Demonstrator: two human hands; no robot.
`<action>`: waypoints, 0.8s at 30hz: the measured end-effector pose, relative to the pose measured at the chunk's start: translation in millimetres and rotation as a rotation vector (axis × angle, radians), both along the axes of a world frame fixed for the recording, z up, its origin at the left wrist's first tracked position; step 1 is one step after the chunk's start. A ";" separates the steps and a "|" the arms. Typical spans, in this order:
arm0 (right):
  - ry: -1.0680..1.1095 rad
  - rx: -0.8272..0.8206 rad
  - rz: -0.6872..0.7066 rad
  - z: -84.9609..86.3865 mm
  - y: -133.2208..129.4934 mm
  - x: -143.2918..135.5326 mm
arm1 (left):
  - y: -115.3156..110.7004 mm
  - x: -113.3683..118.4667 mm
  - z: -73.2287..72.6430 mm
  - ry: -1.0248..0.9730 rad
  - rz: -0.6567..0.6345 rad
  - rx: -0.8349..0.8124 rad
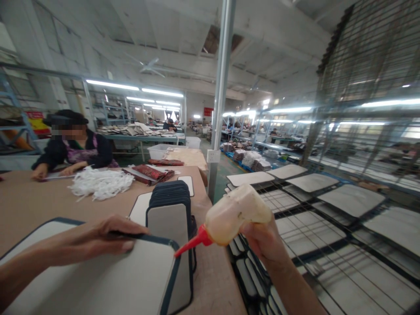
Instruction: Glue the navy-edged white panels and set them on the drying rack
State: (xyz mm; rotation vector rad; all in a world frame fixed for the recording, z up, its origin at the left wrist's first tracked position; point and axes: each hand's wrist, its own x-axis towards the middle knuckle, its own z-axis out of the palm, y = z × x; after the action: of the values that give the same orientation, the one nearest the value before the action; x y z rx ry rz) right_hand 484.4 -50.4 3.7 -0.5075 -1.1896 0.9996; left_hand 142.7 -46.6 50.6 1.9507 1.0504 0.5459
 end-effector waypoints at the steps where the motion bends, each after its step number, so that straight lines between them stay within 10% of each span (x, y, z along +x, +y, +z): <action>1: -0.006 0.015 -0.006 -3.2 -1.5 1.6 | -0.3 -0.7 -0.6 0.032 -0.018 -0.022; 10: 0.009 0.063 -0.050 -17.6 3.9 6.2 | -5.5 -4.7 -18.0 0.032 0.105 -0.067; 24: 0.075 -0.087 -0.015 -25.1 8.4 5.8 | 19.8 -4.7 -20.7 -0.067 -0.087 -0.212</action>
State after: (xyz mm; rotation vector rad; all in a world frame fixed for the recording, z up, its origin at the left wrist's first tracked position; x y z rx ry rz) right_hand 490.2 -42.0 -21.5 -0.5419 -1.0774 1.0519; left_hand 138.0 -26.8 29.9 1.7707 0.9375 0.4301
